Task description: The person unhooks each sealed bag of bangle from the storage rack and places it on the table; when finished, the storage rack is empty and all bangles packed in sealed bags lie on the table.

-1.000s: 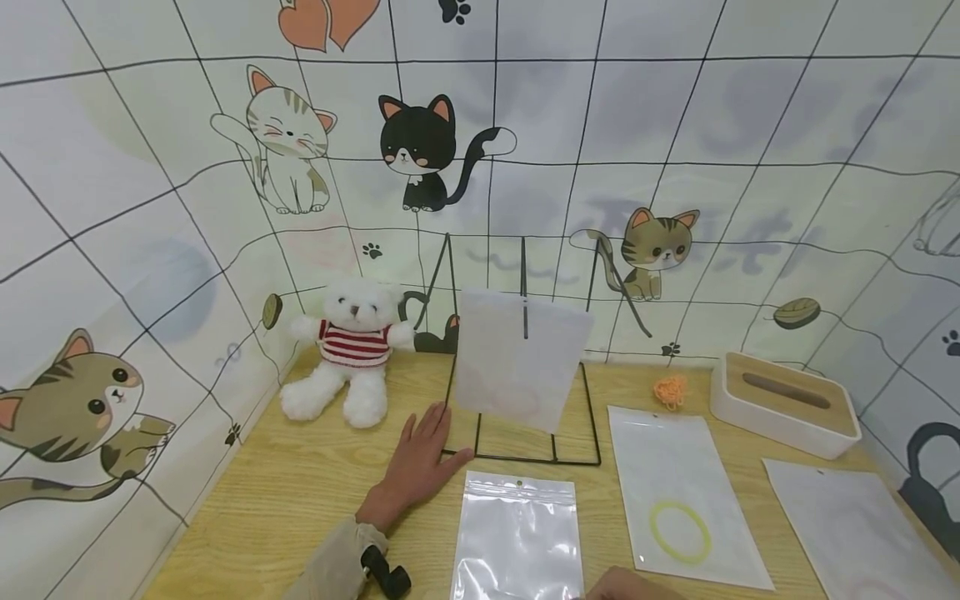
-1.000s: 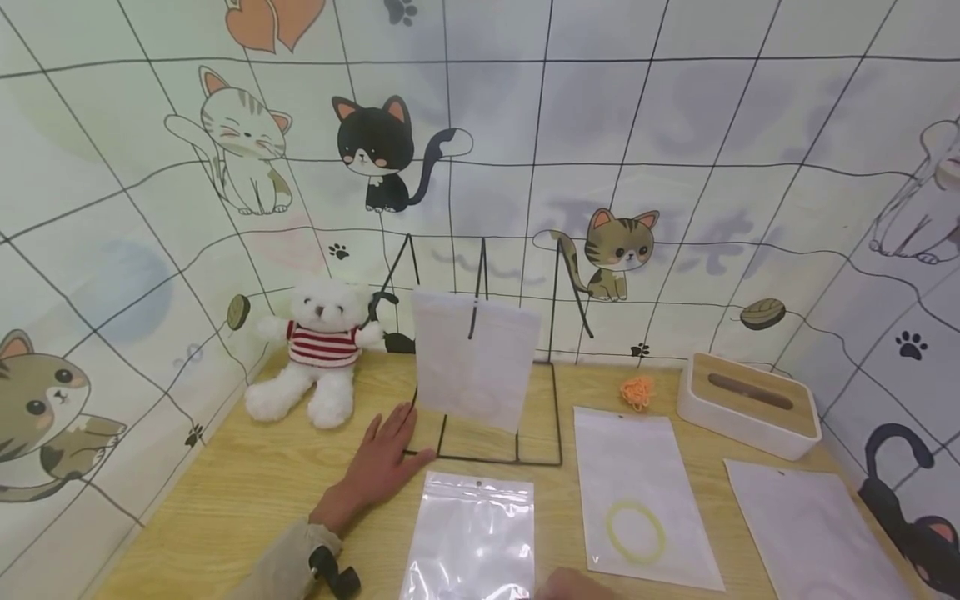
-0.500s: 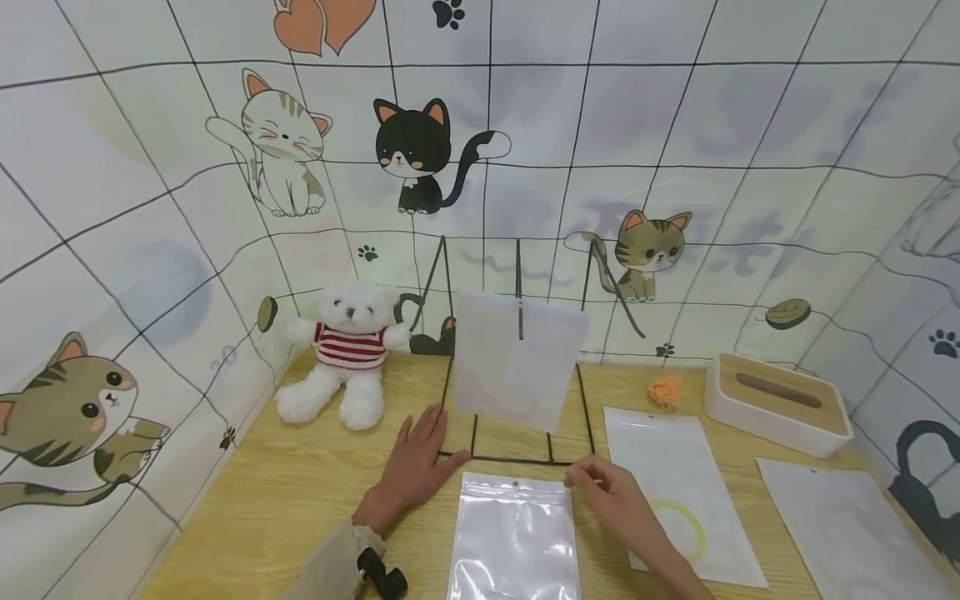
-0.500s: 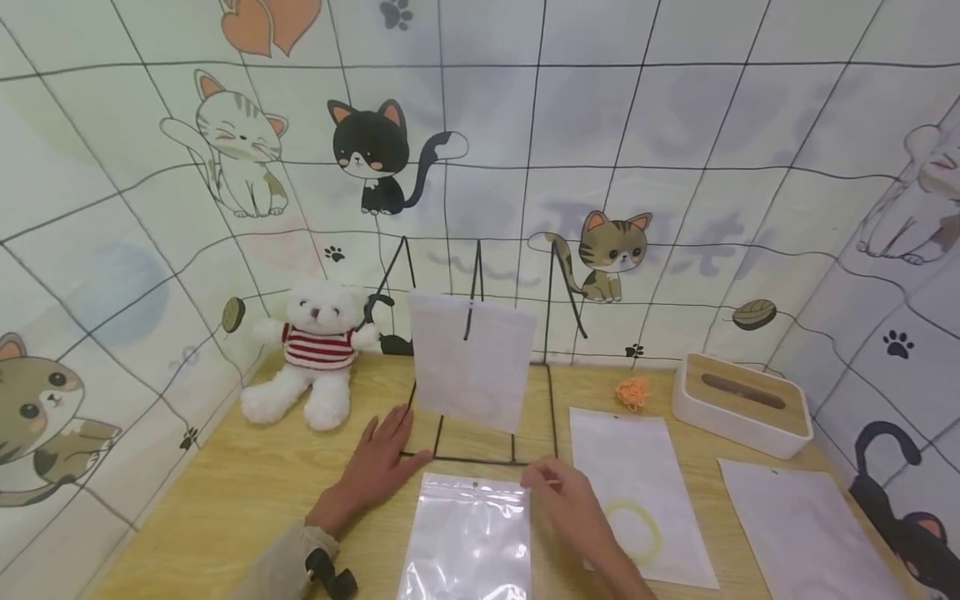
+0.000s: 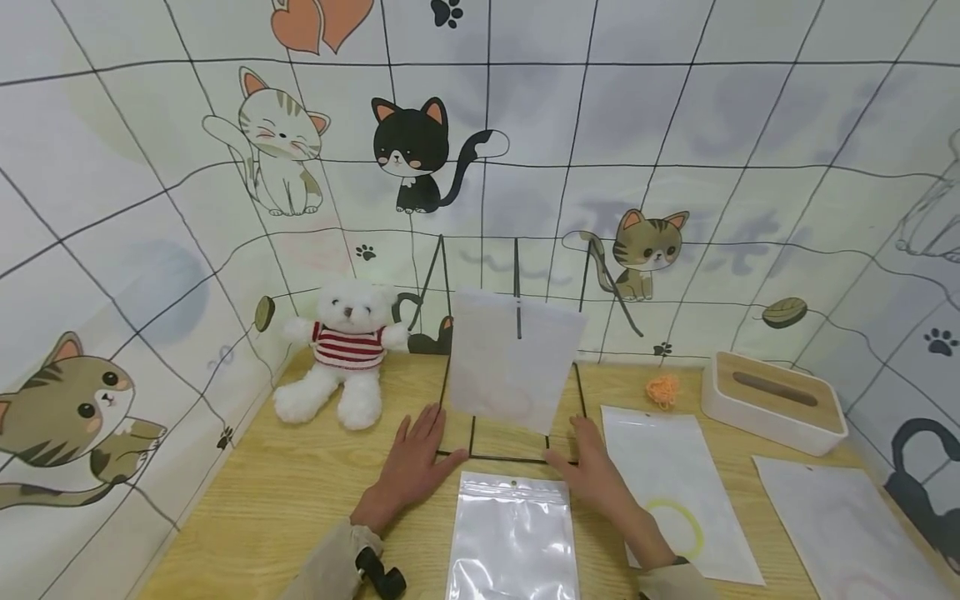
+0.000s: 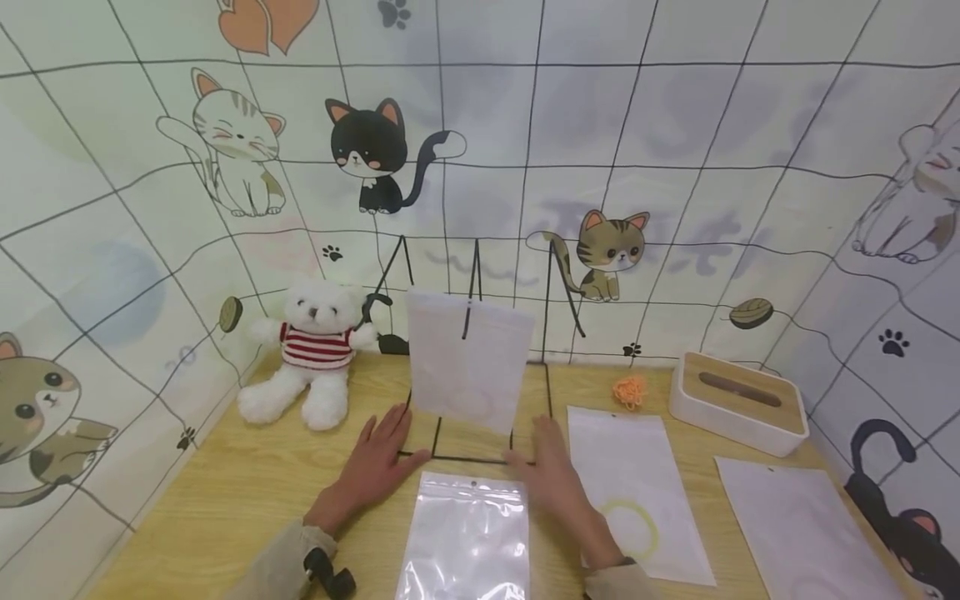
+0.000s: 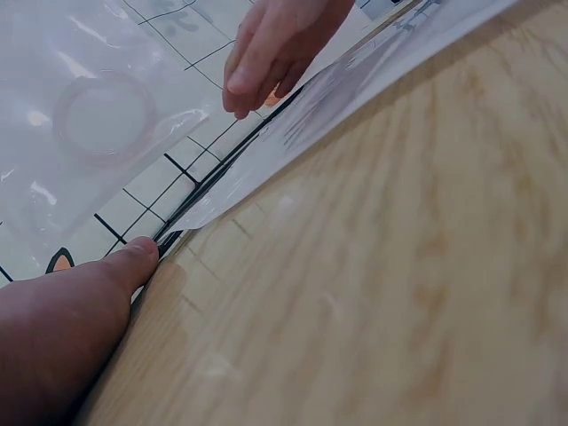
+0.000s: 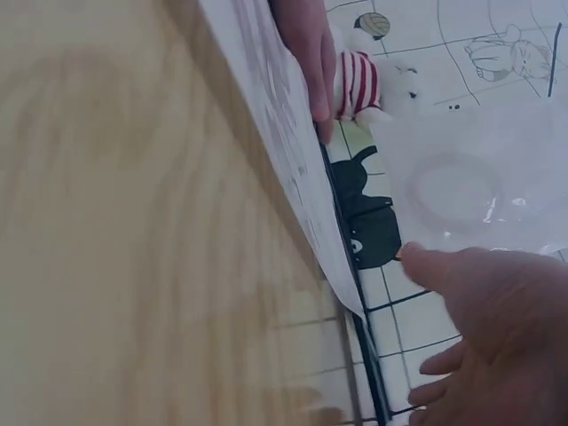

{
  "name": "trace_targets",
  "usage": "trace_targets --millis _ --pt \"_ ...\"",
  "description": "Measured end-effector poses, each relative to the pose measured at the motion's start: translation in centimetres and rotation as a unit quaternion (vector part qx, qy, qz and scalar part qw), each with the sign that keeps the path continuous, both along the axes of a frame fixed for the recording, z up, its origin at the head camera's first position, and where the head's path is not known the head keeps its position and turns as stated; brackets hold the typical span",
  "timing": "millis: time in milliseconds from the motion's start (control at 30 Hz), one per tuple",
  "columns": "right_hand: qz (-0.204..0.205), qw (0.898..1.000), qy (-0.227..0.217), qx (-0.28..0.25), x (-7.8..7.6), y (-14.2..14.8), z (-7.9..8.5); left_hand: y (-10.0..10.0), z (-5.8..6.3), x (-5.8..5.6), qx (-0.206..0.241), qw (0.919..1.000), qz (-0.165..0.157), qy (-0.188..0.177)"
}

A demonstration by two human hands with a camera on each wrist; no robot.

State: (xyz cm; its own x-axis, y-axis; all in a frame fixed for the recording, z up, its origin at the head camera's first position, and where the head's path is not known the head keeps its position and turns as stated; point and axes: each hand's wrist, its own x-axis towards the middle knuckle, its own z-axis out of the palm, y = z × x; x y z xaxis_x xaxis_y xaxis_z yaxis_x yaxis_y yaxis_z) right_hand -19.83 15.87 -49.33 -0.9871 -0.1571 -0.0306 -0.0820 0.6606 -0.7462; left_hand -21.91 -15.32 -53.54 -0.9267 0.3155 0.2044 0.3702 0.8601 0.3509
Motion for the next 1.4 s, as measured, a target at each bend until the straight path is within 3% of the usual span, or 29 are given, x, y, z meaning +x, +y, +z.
trace_targets --millis 367,767,1067,1400 --pt "0.02 0.995 0.021 0.092 -0.4 -0.6 -1.4 -0.1 -0.3 -0.1 -0.002 1.0 0.002 0.005" --pt "-0.011 0.99 -0.014 0.139 -1.0 -1.1 -0.6 -0.1 -0.4 -0.1 0.009 0.9999 0.0 -0.005" --pt "-0.007 0.99 -0.018 0.141 -1.1 -1.1 -0.4 -0.1 -0.1 -0.2 0.0 0.9999 -0.002 0.015" --pt "-0.007 0.992 -0.01 0.127 -1.2 -0.9 -1.2 0.2 0.1 0.1 0.006 1.0 0.001 0.008"
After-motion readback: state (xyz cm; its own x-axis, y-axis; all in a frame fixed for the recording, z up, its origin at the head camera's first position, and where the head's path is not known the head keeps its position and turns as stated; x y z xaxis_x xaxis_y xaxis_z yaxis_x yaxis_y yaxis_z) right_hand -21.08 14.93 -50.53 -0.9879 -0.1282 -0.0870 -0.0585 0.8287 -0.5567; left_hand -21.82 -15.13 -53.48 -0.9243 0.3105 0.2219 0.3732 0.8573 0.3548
